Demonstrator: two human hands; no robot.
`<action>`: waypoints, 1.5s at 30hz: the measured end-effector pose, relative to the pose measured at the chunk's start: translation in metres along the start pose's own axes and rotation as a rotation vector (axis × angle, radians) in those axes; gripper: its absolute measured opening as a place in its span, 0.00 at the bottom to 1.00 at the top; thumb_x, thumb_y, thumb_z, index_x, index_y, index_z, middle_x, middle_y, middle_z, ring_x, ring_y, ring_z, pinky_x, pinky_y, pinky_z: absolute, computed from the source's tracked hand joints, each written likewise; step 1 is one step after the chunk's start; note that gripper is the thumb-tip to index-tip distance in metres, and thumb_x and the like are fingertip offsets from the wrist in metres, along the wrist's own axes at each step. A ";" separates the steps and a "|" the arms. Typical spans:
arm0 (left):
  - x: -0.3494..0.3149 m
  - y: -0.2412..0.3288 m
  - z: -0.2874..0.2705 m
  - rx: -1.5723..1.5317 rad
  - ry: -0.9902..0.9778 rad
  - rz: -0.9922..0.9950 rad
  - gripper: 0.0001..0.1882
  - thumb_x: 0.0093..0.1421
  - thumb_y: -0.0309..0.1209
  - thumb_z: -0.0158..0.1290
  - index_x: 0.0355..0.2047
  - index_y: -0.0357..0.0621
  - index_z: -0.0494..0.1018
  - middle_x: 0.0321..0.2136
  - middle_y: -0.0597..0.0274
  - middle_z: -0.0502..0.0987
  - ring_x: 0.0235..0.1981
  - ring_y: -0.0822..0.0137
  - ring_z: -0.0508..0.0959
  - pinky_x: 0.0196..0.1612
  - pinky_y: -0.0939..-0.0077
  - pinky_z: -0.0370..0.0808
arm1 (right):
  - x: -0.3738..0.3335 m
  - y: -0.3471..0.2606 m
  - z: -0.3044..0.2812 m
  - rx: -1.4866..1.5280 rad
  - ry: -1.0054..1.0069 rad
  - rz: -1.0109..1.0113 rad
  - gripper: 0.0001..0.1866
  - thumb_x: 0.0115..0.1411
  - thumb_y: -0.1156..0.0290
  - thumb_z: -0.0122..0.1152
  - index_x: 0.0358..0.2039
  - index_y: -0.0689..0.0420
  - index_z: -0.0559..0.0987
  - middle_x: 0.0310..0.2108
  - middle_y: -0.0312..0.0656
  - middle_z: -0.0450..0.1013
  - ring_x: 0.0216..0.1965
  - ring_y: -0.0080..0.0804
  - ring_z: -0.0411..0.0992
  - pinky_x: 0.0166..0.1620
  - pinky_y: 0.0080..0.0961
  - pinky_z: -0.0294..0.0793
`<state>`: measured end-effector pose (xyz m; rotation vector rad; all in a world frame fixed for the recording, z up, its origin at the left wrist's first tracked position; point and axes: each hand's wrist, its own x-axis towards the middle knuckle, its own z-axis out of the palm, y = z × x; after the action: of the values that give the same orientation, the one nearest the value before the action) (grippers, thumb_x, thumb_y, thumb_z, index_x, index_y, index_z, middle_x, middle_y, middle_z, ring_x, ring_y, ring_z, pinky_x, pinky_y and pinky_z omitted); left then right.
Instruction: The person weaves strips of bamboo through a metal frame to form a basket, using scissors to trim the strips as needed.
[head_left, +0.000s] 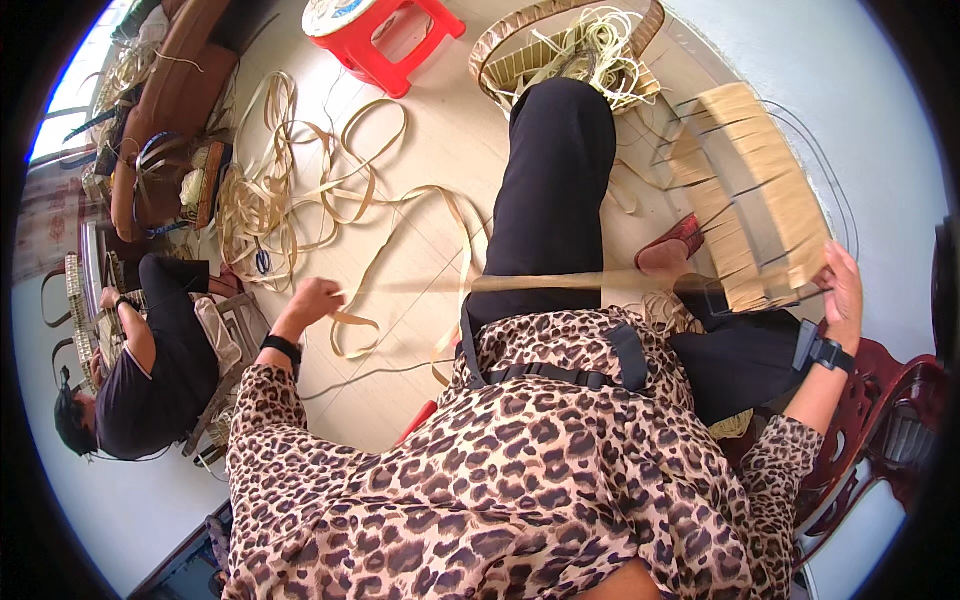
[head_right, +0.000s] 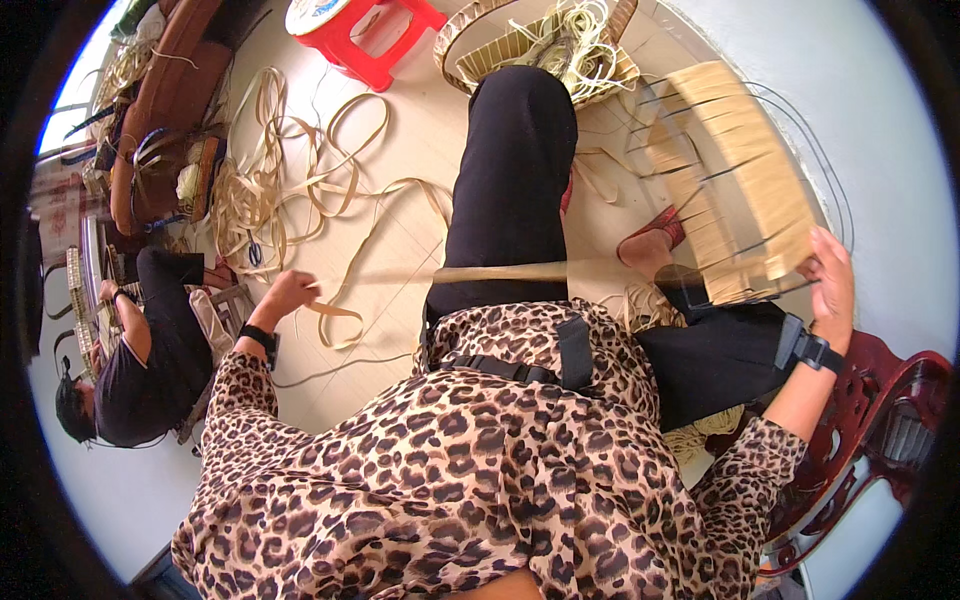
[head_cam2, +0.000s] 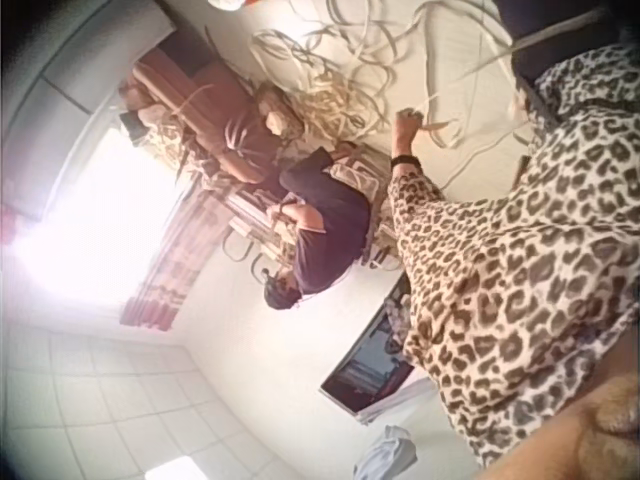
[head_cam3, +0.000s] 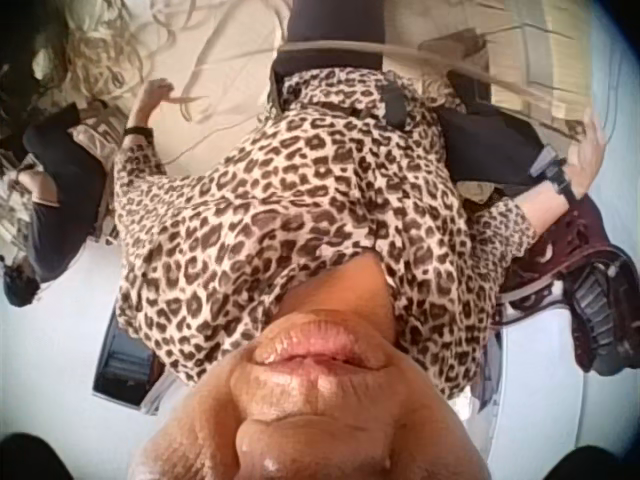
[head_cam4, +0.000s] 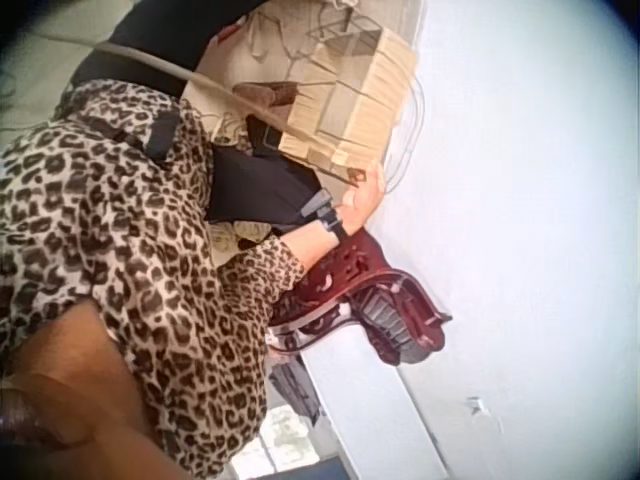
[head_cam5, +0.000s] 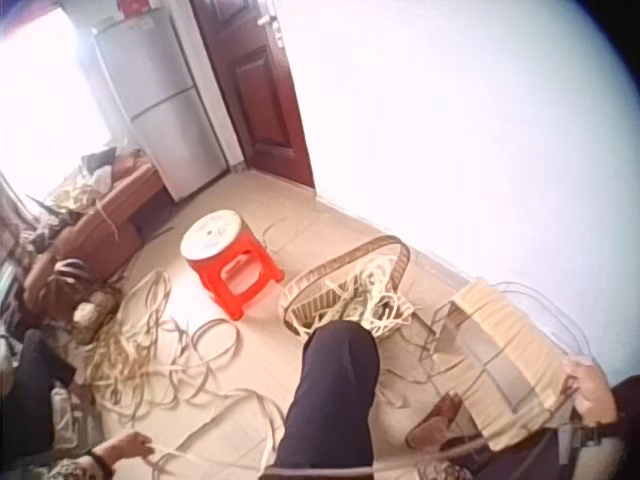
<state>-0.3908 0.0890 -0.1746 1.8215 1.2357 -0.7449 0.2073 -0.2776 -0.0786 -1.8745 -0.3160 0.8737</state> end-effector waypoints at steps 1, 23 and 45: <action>-0.006 -0.026 0.003 0.058 0.097 -0.075 0.08 0.44 0.31 0.49 0.23 0.41 0.72 0.15 0.59 0.72 0.16 0.69 0.71 0.21 0.77 0.67 | 0.000 0.008 -0.016 0.032 0.044 -0.003 0.13 0.52 0.64 0.51 0.34 0.60 0.70 0.21 0.29 0.67 0.18 0.12 0.62 0.22 0.09 0.57; 0.007 0.049 0.089 -1.514 0.318 -0.114 0.15 0.55 0.38 0.40 0.30 0.36 0.65 0.14 0.60 0.67 0.15 0.66 0.69 0.22 0.71 0.69 | 0.018 0.064 -0.168 0.173 0.088 0.019 0.12 0.53 0.65 0.52 0.33 0.60 0.70 0.21 0.32 0.67 0.21 0.15 0.63 0.20 0.08 0.56; 0.174 0.076 0.118 -0.770 0.368 -0.466 0.18 0.45 0.38 0.51 0.24 0.31 0.72 0.27 0.41 0.72 0.32 0.59 0.75 0.33 0.69 0.70 | -0.037 -0.035 0.004 0.099 0.188 0.145 0.07 0.56 0.67 0.47 0.30 0.58 0.67 0.16 0.25 0.58 0.16 0.11 0.53 0.19 0.08 0.53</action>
<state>-0.2625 0.0531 -0.3541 1.0599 1.8944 -0.1011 0.1835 -0.2794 -0.0331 -1.8873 -0.0214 0.7869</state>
